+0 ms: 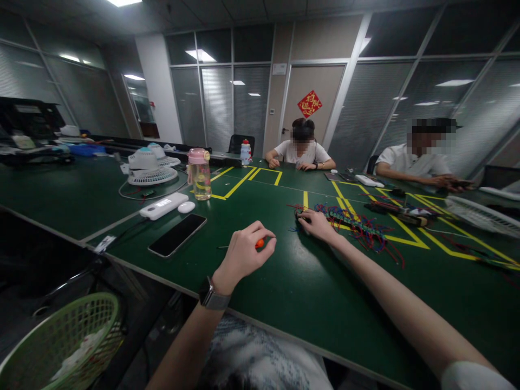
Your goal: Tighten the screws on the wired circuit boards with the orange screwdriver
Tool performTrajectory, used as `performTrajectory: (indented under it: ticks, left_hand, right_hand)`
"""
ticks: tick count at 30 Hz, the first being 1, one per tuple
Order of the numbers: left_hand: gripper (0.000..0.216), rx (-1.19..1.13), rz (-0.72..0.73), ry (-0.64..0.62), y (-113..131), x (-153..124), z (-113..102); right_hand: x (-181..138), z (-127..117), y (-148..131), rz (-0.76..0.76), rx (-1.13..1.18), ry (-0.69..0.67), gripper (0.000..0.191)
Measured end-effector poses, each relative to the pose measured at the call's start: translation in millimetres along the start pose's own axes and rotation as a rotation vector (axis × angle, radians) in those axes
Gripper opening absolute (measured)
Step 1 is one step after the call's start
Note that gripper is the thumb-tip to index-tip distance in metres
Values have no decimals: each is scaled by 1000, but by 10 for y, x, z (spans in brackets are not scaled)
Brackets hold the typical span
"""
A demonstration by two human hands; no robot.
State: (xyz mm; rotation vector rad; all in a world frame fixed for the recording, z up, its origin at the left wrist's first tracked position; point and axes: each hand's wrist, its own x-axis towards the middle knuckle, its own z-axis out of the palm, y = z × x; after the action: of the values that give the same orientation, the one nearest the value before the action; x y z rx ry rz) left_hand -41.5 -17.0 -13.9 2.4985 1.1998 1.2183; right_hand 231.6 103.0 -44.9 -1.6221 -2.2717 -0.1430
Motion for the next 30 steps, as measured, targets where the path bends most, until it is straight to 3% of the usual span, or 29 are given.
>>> performTrajectory:
  ticks: [14, 30]
  left_hand:
    - [22, 1, 6, 7, 6, 3, 4]
    - [22, 3, 10, 8, 11, 4, 2]
  right_hand:
    - [-28, -35, 20, 32, -28, -93, 38]
    - [-83, 11, -135, -9, -163, -65, 40]
